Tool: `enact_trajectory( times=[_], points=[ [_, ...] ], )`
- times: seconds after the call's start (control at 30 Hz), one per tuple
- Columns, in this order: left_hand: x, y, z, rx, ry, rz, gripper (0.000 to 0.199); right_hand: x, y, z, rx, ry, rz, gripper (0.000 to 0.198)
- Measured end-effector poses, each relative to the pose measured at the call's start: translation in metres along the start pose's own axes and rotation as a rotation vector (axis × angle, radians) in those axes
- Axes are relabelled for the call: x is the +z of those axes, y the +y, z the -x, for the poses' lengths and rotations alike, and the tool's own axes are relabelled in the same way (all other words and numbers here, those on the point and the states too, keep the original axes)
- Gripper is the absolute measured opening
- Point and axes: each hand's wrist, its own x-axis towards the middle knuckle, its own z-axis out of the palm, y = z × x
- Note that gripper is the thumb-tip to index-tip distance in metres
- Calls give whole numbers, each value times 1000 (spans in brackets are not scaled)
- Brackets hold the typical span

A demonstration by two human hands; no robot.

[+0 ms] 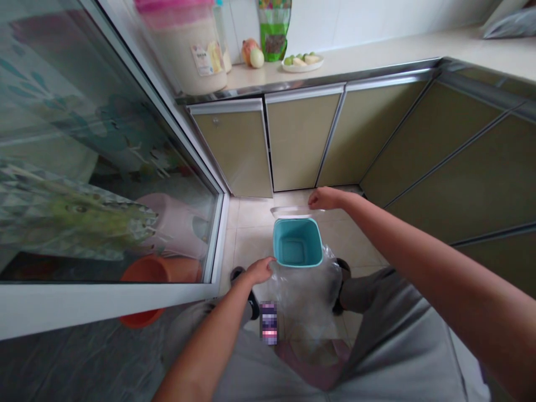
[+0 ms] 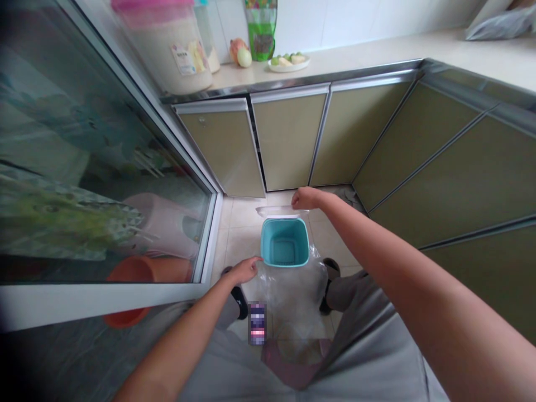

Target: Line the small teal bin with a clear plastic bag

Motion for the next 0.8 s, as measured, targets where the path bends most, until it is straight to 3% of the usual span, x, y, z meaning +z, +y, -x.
enact_trajectory(
  times=[0.13, 0.27, 0.5, 0.8],
  points=[
    [1, -4, -1, 0, 13, -4, 62, -29, 14, -37, 241, 153, 18, 27],
    [2, -8, -5, 4, -3, 10, 61, -24, 23, -48, 448, 286, 12, 49],
    [8, -14, -14, -5, 48, 37, 56, -2, 28, -42, 445, 347, 18, 66],
    [10, -16, -11, -12, 45, 55, 59, 5, 31, -51, 494, 438, -1, 67]
  ],
)
